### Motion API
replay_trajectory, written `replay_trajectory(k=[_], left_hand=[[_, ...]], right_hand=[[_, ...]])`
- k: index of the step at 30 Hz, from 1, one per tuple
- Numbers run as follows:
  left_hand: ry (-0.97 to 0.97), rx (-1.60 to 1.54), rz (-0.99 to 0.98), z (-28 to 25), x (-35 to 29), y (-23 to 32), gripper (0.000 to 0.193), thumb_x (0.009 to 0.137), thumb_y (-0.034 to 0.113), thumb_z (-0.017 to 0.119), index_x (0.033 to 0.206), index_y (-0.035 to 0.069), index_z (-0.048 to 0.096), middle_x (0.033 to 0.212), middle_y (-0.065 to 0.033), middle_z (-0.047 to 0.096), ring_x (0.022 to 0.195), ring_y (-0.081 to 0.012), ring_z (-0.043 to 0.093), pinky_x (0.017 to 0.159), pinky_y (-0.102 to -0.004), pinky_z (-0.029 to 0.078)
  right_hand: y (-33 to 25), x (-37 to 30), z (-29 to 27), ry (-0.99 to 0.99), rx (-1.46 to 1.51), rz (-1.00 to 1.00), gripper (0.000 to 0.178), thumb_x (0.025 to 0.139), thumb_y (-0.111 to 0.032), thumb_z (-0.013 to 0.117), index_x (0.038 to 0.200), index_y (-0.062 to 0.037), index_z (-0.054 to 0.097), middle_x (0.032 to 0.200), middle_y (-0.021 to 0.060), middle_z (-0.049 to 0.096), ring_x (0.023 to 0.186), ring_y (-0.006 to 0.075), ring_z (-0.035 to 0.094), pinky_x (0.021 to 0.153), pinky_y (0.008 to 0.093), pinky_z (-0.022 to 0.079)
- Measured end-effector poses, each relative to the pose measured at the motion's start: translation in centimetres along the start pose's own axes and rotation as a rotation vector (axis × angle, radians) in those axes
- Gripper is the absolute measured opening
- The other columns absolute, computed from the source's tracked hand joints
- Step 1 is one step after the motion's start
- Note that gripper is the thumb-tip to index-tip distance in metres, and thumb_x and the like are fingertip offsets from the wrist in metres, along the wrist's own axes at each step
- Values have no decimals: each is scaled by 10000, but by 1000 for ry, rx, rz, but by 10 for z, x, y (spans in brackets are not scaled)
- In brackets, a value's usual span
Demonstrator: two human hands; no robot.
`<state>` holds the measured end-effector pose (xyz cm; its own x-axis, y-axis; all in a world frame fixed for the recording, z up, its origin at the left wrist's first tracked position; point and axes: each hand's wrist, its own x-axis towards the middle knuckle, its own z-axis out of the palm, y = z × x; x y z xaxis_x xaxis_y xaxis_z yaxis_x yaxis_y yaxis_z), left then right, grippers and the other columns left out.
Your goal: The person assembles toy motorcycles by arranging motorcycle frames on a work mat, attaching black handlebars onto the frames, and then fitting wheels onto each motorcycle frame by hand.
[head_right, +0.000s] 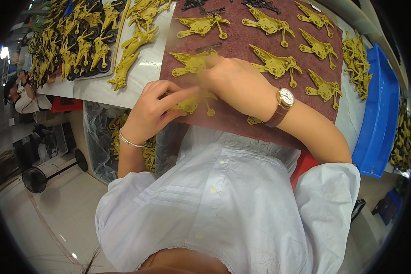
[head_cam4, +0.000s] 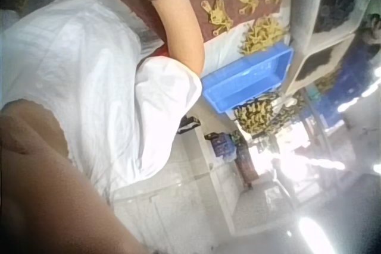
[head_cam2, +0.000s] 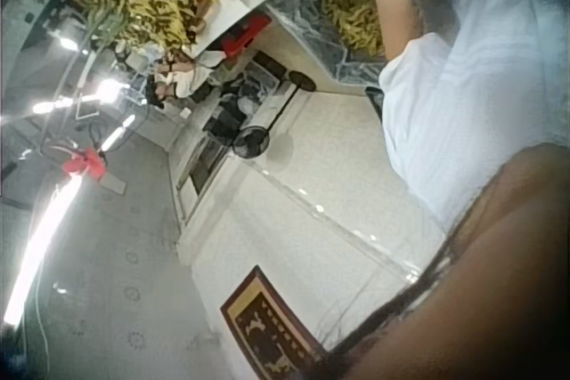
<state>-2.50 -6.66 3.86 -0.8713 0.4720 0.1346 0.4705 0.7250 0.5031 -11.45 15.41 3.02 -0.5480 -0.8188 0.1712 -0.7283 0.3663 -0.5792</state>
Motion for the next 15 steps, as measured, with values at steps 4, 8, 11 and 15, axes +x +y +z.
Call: replay_trajectory(k=[4, 8, 11, 15], left_hand=[[-88, 43, 18, -6, 7, -2, 567, 679, 112, 766, 1217, 246, 647, 907, -19, 558, 883, -211, 559, 849, -357, 426], [-211, 57, -8, -12, 15, -7, 556, 691, 149, 774, 1223, 249, 646, 921, -19, 551, 892, -196, 552, 859, -348, 394], [-230, 53, -11, -13, 17, -6, 570, 672, 137, 781, 1217, 241, 649, 898, -7, 543, 865, -183, 539, 839, -336, 365], [-183, 109, -7, -15, 16, -4, 594, 641, 121, 791, 1208, 234, 653, 857, 12, 533, 828, -177, 525, 806, -329, 348]], right_hand=[[-2, 6, -1, -84, -196, -37, 115, 810, -83, 646, 914, -42, 677, 857, 116, 593, 725, 314, 633, 636, 402, 514], [-2, 5, -6, -171, -201, -13, 102, 806, -66, 645, 898, -34, 677, 886, 122, 604, 739, 322, 634, 643, 403, 514], [4, 3, -14, -56, -31, 0, 135, 794, -43, 652, 928, -37, 673, 920, 114, 610, 745, 287, 632, 645, 375, 514], [11, -13, -34, -25, 634, 212, 232, 831, -24, 614, 1063, -21, 624, 977, 79, 631, 820, 181, 625, 724, 309, 510]])
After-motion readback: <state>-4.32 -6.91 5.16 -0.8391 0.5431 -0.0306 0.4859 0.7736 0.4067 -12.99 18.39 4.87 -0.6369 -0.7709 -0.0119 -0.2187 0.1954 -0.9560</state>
